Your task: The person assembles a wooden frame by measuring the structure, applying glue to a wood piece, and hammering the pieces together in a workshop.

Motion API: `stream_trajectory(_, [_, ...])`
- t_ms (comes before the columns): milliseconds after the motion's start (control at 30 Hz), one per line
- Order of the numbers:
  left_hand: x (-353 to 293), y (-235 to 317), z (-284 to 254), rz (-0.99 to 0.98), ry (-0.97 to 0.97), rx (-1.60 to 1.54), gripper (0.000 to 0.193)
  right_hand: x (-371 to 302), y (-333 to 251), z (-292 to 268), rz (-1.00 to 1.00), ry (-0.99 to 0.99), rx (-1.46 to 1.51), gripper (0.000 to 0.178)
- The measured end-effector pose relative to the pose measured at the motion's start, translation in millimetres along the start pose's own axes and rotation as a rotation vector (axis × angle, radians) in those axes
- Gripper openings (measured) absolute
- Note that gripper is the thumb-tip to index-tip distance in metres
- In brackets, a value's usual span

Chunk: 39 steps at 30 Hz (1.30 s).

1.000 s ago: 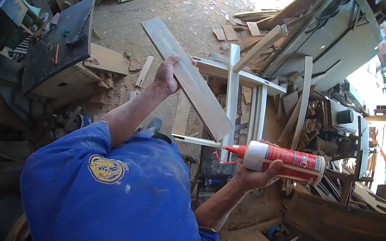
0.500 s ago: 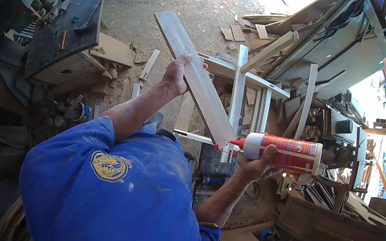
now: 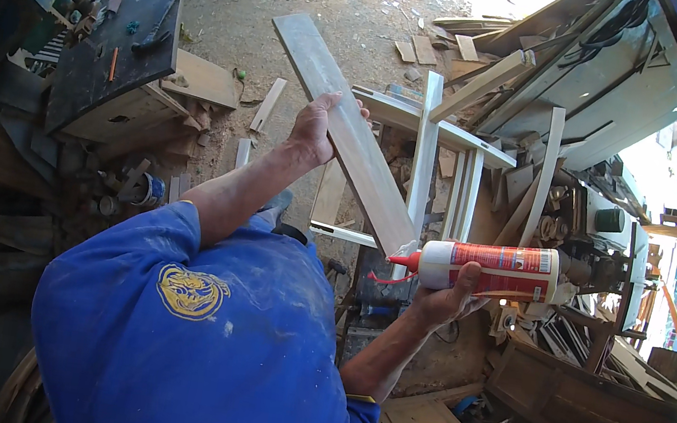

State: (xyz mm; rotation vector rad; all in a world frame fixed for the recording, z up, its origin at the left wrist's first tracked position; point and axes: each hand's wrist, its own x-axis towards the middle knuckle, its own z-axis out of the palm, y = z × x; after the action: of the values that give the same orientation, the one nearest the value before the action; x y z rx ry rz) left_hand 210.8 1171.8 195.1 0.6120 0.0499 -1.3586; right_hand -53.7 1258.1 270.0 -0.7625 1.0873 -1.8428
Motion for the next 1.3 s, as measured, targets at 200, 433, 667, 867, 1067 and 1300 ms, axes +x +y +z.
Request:
stream_trajectory(200, [10,2,3,0.031,-0.047,0.042,0.034,13,-12,-2,0.063,-0.140,0.268,0.051])
stream_trajectory(433, [13,48,28,0.877,-0.504,1.346,0.052,33,-42,-24,0.290,0.088,0.803,0.049])
stream_trajectory(667, [-16,81,40,1.187,-1.030,2.202,0.064,36,-73,-23,0.114,-0.011,0.710,0.053])
stream_trajectory(867, [-36,72,42,1.153,-1.190,2.177,0.062,38,-64,-4,-0.053,0.005,0.500,0.056])
stream_trajectory(1067, [-42,69,45,1.116,-1.231,2.195,0.062,34,-55,6,-0.137,0.022,0.360,0.060])
stream_trajectory(1300, [-45,64,52,1.148,-1.235,2.172,0.058,31,-50,10,-0.241,-0.021,0.216,0.063])
